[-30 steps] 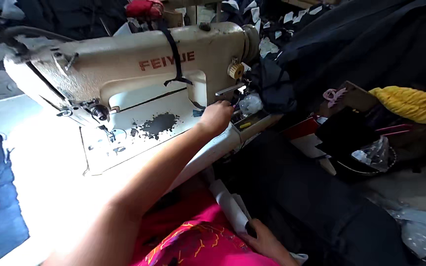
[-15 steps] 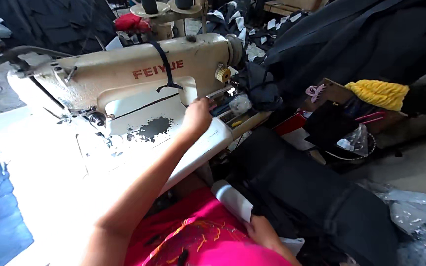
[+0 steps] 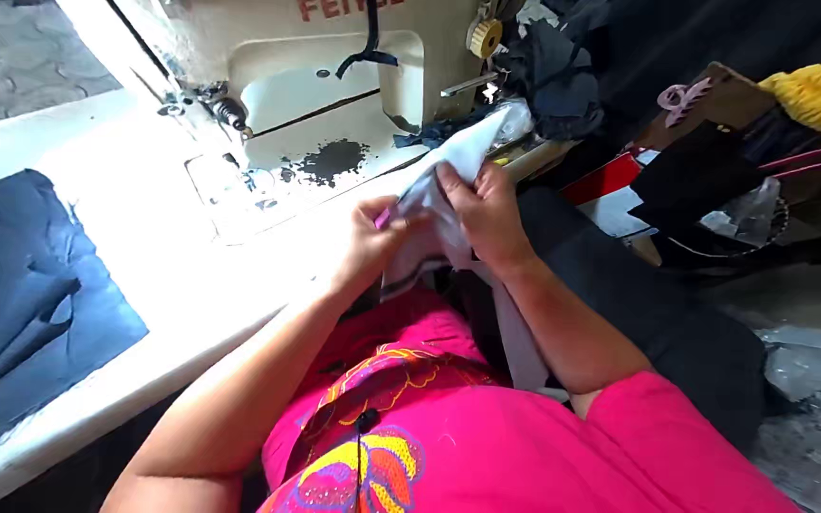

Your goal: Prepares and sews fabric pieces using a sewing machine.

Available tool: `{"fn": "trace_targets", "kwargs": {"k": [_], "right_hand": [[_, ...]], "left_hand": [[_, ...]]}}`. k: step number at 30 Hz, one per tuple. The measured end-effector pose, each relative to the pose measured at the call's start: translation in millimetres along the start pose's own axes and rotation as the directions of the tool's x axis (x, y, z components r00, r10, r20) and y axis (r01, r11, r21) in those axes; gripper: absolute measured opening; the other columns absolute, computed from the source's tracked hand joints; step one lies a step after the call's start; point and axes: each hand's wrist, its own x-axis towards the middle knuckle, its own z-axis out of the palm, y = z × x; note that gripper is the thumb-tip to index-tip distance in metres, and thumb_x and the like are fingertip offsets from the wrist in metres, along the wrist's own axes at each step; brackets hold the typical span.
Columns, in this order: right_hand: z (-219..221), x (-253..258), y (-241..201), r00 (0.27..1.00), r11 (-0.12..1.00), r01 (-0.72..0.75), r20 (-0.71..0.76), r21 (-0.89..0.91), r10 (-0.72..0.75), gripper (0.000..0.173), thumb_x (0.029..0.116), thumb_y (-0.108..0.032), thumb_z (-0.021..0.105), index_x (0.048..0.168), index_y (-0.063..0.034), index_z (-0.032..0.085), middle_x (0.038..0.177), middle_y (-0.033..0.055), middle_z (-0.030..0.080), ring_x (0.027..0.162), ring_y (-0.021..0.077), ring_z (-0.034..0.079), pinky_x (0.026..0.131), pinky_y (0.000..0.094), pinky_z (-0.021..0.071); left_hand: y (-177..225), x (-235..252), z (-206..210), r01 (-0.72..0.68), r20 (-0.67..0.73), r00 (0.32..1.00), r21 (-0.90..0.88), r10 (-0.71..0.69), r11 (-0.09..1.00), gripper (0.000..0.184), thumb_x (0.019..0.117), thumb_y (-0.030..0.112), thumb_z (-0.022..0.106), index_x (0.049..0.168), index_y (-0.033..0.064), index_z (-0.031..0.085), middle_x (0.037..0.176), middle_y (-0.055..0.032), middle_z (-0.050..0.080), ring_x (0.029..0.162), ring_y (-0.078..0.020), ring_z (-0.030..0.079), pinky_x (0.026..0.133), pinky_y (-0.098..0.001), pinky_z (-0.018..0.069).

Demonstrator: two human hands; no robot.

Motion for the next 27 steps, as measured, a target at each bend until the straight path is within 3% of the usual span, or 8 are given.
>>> {"fn": "trace_targets", "kwargs": {"k": [4, 7, 10, 13, 17, 21, 23, 27], "right_hand": [[1.9, -2.7, 17.3, 0.986, 0.990, 0.117, 0.125, -0.075, -0.107, 0.053, 0.0951, -0.009, 0.068, 0.138, 0.0091, 0.042, 0.117, 0.0167, 0.065, 0.097, 0.0138, 0.070, 0.082, 0.0295, 0.0610], [4.8, -29.0, 34.2, 0.979, 0.991, 0.105, 0.182, -0.086, -0.088, 0.046, 0.0925, 0.000, 0.068, 0.132, 0.0050, 0.044, 0.100, 0.0143, 0.069, 0.081, 0.0135, 0.070, 0.073, 0.0298, 0.0602], [5.4, -35.1, 53.2, 0.962, 0.975, 0.214, 0.186, -0.057, -0.200, 0.022, 0.0912, 0.008, 0.063, 0.112, 0.0075, 0.059, 0.092, 0.0133, 0.066, 0.074, 0.0110, 0.064, 0.069, 0.0261, 0.0570], [1.7, -32.1, 58.7, 0.950, 0.989, 0.128, 0.297, -0.073, -0.101, 0.020, 0.0919, 0.009, 0.058, 0.106, 0.0054, 0.072, 0.107, 0.0149, 0.073, 0.098, 0.0141, 0.070, 0.089, 0.0292, 0.0578], [2.0, -24.0, 67.5, 0.945, 0.996, 0.075, 0.323, -0.050, -0.054, 0.021, 0.0932, 0.005, 0.059, 0.109, 0.0050, 0.073, 0.109, 0.0150, 0.074, 0.105, 0.0132, 0.069, 0.096, 0.0281, 0.0547], [6.0, -16.7, 69.8, 0.963, 0.997, 0.034, 0.271, -0.064, -0.016, 0.029, 0.0920, 0.006, 0.061, 0.120, 0.0044, 0.070, 0.120, 0.0171, 0.071, 0.111, 0.0188, 0.067, 0.097, 0.0327, 0.0541], [9.0, -15.2, 69.5, 0.963, 0.996, 0.028, 0.269, -0.085, -0.004, 0.041, 0.0904, 0.008, 0.062, 0.130, 0.0017, 0.066, 0.130, 0.0180, 0.065, 0.119, 0.0198, 0.064, 0.099, 0.0316, 0.0545], [11.7, -14.6, 73.2, 0.954, 0.989, 0.118, 0.287, -0.089, -0.088, 0.049, 0.0848, 0.011, 0.064, 0.134, 0.0058, 0.062, 0.134, 0.0216, 0.063, 0.125, 0.0263, 0.061, 0.101, 0.0373, 0.0535]], "left_hand": [[10.7, 56.2, -35.0, -0.165, -0.206, 0.957, 0.191, 0.204, 0.968, 0.010, 0.0914, 0.020, 0.073, 0.090, 0.0103, 0.071, 0.075, 0.0100, 0.069, 0.070, 0.0027, 0.066, 0.069, -0.0223, 0.0584], [13.8, 77.2, -42.8, -0.153, -0.148, 0.962, 0.400, 0.228, 0.904, 0.017, 0.0916, 0.026, 0.074, 0.088, 0.0086, 0.073, 0.075, 0.0067, 0.068, 0.067, 0.0032, 0.062, 0.068, -0.0225, 0.0540], [3.7, 87.7, -45.6, -0.015, -0.147, 0.981, 0.594, 0.127, 0.804, 0.030, 0.0949, 0.036, 0.069, 0.089, 0.0058, 0.072, 0.075, -0.0052, 0.066, 0.068, -0.0160, 0.060, 0.067, -0.0443, 0.0484], [0.6, 76.5, -56.0, 0.142, -0.221, 0.975, 0.613, -0.005, 0.777, 0.045, 0.1056, 0.038, 0.054, 0.135, 0.0040, 0.061, 0.099, -0.0194, 0.069, 0.088, -0.0331, 0.066, 0.083, -0.0569, 0.0514], [-3.9, 35.3, -63.5, 0.079, -0.273, 0.957, 0.555, 0.092, 0.828, 0.034, 0.1105, 0.028, 0.039, 0.115, 0.0041, 0.063, 0.083, -0.0031, 0.059, 0.070, -0.0094, 0.056, 0.068, -0.0311, 0.0477], [-3.3, -21.1, -54.9, -0.018, -0.050, 0.998, 0.415, 0.042, 0.910, 0.031, 0.1040, 0.011, 0.042, 0.126, 0.0044, 0.063, 0.077, 0.0028, 0.057, 0.061, -0.0008, 0.049, 0.057, -0.0176, 0.0422], [-1.1, -37.2, -43.1, 0.063, 0.017, 0.997, 0.352, -0.074, 0.934, 0.024, 0.1030, 0.014, 0.050, 0.120, 0.0087, 0.067, 0.066, 0.0040, 0.052, 0.050, -0.0015, 0.043, 0.047, -0.0169, 0.0363], [-22.0, -34.5, -28.3, 0.096, 0.088, 0.986, 0.382, -0.140, 0.919, 0.019, 0.1020, 0.021, 0.060, 0.104, 0.0072, 0.072, 0.069, 0.0031, 0.058, 0.056, -0.0028, 0.048, 0.053, -0.0209, 0.0410]]}}
